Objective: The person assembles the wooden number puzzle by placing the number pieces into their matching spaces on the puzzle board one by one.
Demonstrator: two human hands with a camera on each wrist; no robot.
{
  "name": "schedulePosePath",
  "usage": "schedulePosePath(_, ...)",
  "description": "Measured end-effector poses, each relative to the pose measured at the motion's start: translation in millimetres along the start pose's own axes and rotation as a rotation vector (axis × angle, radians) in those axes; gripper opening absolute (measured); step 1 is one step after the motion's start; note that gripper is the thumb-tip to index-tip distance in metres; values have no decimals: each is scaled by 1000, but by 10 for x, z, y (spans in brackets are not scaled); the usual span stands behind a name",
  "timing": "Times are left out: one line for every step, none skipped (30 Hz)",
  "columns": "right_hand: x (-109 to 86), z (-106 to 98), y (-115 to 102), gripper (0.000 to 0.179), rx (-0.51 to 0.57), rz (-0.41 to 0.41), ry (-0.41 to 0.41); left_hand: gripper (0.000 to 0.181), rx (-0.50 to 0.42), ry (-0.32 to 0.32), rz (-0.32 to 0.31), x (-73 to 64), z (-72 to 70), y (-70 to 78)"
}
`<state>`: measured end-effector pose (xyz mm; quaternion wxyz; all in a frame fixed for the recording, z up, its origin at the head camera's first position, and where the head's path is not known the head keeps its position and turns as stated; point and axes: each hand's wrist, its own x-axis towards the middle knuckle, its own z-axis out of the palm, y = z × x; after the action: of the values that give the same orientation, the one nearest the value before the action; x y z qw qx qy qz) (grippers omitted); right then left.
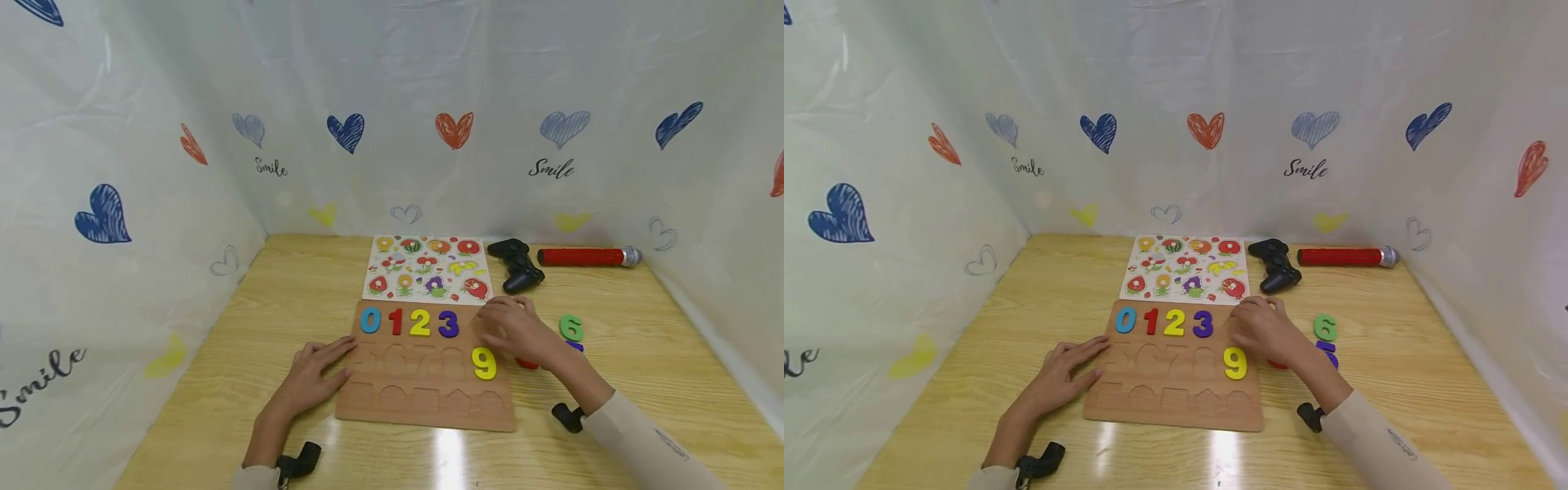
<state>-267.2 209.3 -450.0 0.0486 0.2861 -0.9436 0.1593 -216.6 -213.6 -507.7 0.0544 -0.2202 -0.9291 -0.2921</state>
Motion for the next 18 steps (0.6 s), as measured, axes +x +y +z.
schedulePosePath(-25, 0, 16, 36, 1, -5, 7, 51, -1, -3, -5, -1, 3, -2)
schedulePosePath(-47, 0, 29, 36, 1, -8, 14, 51, -5, -4, -7, -2, 6, -4)
schedulePosePath(-69, 1, 44, 36, 1, -8, 22, 51, -5, -6, -11, -2, 10, -7)
schedulePosePath(-88, 2, 56, 36, 1, -9, 29, 51, -7, -6, -14, -4, 10, -10)
schedulePosePath(-106, -1, 66, 36, -1, -5, 33, 51, -5, -6, -15, -5, 12, -13)
schedulePosePath(-124, 1, 82, 36, -5, -4, 37, 51, -5, -7, -17, -6, 13, -16)
schedulePosePath(-139, -1, 95, 36, -10, -3, 41, 51, -2, -7, -18, -7, 15, -20)
schedulePosePath(-152, -4, 107, 37, -17, -2, 42, 52, -4, -5, -16, -8, 18, -25)
schedulePosePath(-166, -6, 119, 37, -24, -1, 44, 52, -2, -5, -17, -9, 19, -27)
schedulePosePath(-178, -10, 130, 37, -35, -3, 46, 52, -4, -4, -15, -11, 18, -29)
schedulePosePath(-190, -14, 142, 37, -45, -3, 49, 52, -4, -5, -14, -12, 18, -31)
schedulePosePath(-199, -17, 156, 38, -53, -3, 52, 52, -4, -4, -13, -13, 17, -32)
schedulePosePath(-209, -21, 165, 38, -61, -3, 54, 52, -2, -2, -9, -13, 18, -31)
schedulePosePath(-218, -25, 176, 39, -68, -1, 54, 52, -4, -2, -9, -13, 16, -32)
schedulePosePath(-224, -30, 187, 40, -71, 5, 54, 52, -4, -2, -8, -13, 13, -31)
schedulePosePath(-231, -35, 197, 41, -72, 13, 53, 52, -2, -1, -6, -12, 13, -30)
schedulePosePath(-236, -41, 208, 41, -71, 23, 52, 51, 0, -1, -5, -9, 14, -30)
schedulePosePath(-241, -47, 220, 42, -67, 32, 49, 51, 3, -1, -5, -8, 14, -30)
